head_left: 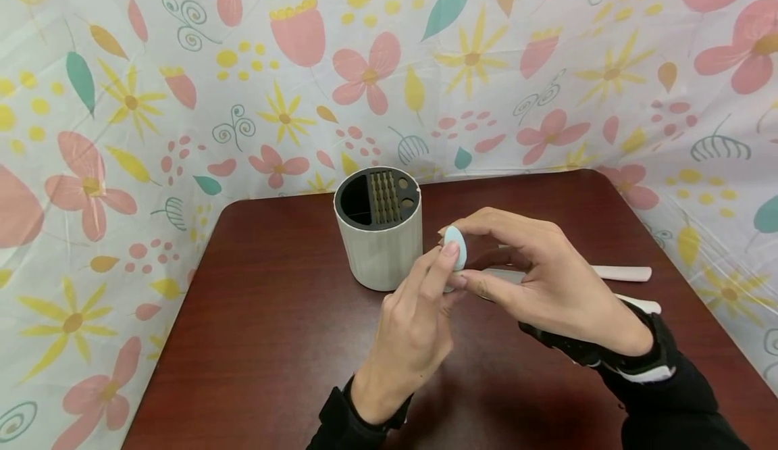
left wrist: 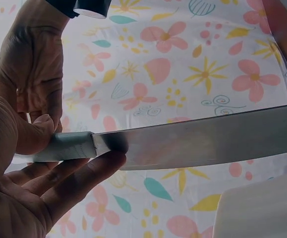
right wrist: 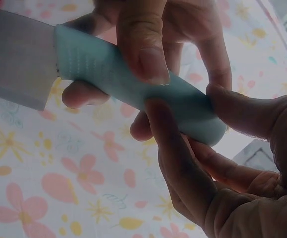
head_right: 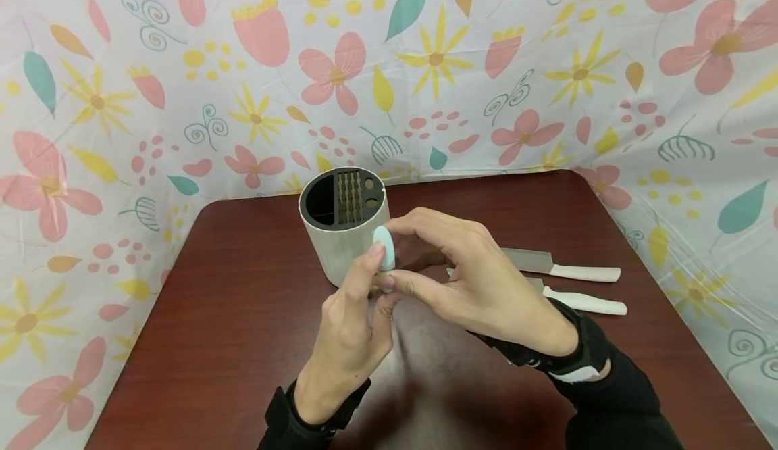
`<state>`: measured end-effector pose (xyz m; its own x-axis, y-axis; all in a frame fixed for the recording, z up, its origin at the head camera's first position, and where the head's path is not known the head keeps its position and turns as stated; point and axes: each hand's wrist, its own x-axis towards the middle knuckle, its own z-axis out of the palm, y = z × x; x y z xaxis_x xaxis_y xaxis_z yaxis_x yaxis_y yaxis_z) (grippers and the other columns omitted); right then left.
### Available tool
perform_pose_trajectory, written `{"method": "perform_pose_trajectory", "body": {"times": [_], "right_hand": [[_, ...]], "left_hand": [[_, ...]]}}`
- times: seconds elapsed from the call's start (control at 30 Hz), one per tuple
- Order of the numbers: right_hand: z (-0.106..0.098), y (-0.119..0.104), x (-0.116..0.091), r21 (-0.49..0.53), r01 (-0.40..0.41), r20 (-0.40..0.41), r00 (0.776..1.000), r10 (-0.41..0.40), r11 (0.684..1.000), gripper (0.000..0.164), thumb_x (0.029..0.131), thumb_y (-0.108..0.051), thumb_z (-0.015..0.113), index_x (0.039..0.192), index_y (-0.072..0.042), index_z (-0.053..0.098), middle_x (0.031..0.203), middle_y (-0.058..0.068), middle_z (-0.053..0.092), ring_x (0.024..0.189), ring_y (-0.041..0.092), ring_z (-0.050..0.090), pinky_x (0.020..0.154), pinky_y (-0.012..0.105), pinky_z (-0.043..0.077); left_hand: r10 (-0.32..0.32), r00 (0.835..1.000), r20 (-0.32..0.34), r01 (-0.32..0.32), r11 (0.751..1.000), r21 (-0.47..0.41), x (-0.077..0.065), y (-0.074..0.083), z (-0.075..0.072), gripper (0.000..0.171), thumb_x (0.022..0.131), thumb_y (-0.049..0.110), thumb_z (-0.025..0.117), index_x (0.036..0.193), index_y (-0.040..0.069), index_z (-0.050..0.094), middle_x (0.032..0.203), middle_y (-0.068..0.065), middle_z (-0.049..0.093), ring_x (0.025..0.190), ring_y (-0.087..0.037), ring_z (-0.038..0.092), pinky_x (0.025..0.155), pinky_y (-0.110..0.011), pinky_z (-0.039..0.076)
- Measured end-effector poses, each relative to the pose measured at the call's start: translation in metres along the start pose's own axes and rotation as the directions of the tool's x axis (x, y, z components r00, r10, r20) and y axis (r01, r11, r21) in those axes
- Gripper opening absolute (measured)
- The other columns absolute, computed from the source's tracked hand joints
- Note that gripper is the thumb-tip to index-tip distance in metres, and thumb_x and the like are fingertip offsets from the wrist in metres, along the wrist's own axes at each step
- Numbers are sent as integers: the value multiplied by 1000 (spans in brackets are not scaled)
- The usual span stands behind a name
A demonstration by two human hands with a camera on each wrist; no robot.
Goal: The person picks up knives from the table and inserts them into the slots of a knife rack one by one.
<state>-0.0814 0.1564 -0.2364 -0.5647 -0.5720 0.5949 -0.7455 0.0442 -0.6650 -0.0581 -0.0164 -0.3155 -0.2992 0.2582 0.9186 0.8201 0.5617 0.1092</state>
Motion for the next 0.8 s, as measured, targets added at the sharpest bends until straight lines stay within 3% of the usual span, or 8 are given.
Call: {"method": "perform_pose_trajectory", "body": {"times": [0.17,0.33,0.43,0.6,0.8], "right_hand": [[1,0,2,28,8,-11,1000,-8,1000,45,82,13,75,123,-3,65,106,1,69,90,11,72,73,25,61],[-2,3,4,74,29,-37,999,-26,997,33,92,11,64,124,3,62,109,2,70,84,11,74,68,25,60],[-5,4,5,52,-14,-55,998,17,999,29,98,6,57,126,2,62,108,0,70,82,10,73,69,25,61],[-9,7,11,-31,-111,-108,988,107,993,27,102,0,53,125,-5,66,110,2,72,97,12,70,84,23,58],[-6,26,22,-86,-150,-150,979,136,985,24,106,-11,50,122,-8,68,111,1,72,101,10,67,89,20,54]], "left_hand": [[1,1000,-31,-1,1000,24,5,0,-2,61,85,-12,70,138,-5,42,116,-18,65,90,-17,71,86,-21,59],[1,999,-46,0,1000,6,11,-2,-7,54,89,-7,69,137,-7,44,119,-21,66,102,-25,71,91,-27,59],[-16,999,-38,14,999,-37,13,-3,-12,48,94,-2,65,137,-8,44,121,-22,64,102,-26,70,92,-27,59],[-11,999,-42,9,999,-45,19,-1,-20,43,99,5,61,135,-8,44,119,-22,63,98,-26,70,89,-29,60],[19,997,-78,-22,999,-36,26,-2,-30,42,100,9,61,134,-9,44,119,-21,62,90,-23,70,82,-27,60]]}}
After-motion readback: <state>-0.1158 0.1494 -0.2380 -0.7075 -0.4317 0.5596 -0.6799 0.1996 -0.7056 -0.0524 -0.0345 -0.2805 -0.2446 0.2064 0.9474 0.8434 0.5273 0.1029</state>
